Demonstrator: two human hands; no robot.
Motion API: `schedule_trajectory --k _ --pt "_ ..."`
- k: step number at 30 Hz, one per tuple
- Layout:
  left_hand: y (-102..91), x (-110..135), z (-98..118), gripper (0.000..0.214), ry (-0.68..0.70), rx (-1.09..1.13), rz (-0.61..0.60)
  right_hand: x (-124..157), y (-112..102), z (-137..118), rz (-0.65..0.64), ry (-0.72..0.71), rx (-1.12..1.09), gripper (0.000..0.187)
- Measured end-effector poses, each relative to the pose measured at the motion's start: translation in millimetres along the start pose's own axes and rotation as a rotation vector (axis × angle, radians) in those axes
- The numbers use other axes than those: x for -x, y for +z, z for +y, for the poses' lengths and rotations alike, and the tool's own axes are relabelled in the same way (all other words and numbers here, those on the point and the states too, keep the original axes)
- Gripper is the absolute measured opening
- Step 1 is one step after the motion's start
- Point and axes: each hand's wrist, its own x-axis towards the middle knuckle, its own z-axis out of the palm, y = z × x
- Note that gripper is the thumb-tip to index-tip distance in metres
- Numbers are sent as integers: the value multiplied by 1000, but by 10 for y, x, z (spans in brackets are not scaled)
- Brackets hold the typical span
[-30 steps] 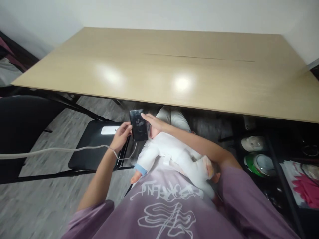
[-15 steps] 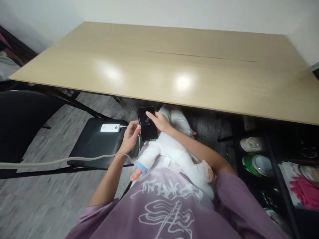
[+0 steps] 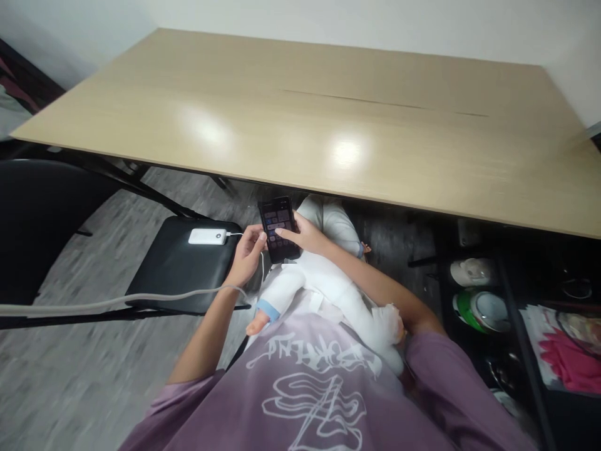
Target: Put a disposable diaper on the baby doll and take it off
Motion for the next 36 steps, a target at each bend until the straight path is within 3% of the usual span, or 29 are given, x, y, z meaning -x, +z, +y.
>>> schedule_trajectory --k 8,14,36 --pt "4 7 1 46 -4 0 -3 15 -8 -20 -6 7 65 55" --pt "9 8 16 47 13 -22 -4 29 3 -72 -9 -2 89 66" --pt "-14 15 -31 50 14 48 -59 21 -23 -73 -37 14 28 67"
